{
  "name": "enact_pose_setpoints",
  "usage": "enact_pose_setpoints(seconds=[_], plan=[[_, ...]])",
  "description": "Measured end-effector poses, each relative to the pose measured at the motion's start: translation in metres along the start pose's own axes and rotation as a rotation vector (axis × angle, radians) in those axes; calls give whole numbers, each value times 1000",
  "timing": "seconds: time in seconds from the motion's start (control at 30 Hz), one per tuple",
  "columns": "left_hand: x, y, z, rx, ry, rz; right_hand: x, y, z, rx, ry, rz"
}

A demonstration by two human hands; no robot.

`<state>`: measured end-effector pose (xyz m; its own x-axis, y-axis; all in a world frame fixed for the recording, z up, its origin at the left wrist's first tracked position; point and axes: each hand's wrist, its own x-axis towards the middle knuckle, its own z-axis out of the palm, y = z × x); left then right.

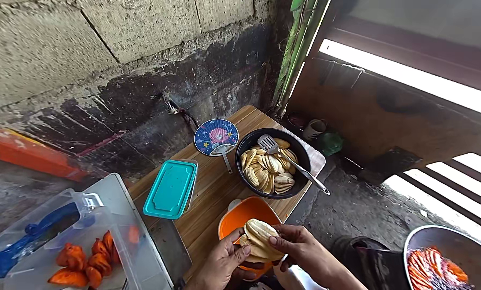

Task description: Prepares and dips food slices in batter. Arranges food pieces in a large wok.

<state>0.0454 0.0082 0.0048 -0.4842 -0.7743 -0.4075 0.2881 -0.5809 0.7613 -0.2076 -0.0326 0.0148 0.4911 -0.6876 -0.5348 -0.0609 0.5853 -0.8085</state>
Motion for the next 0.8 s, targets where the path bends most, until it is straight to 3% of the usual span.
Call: enact_pose_setpoints(seconds=[0.53, 0.8], plan=[[0, -8, -8, 35, -28, 98, 2, -13, 1, -259, -88, 12], [-1, -4, 3, -81, 120, 73, 4, -7, 4, -314, -6, -67]])
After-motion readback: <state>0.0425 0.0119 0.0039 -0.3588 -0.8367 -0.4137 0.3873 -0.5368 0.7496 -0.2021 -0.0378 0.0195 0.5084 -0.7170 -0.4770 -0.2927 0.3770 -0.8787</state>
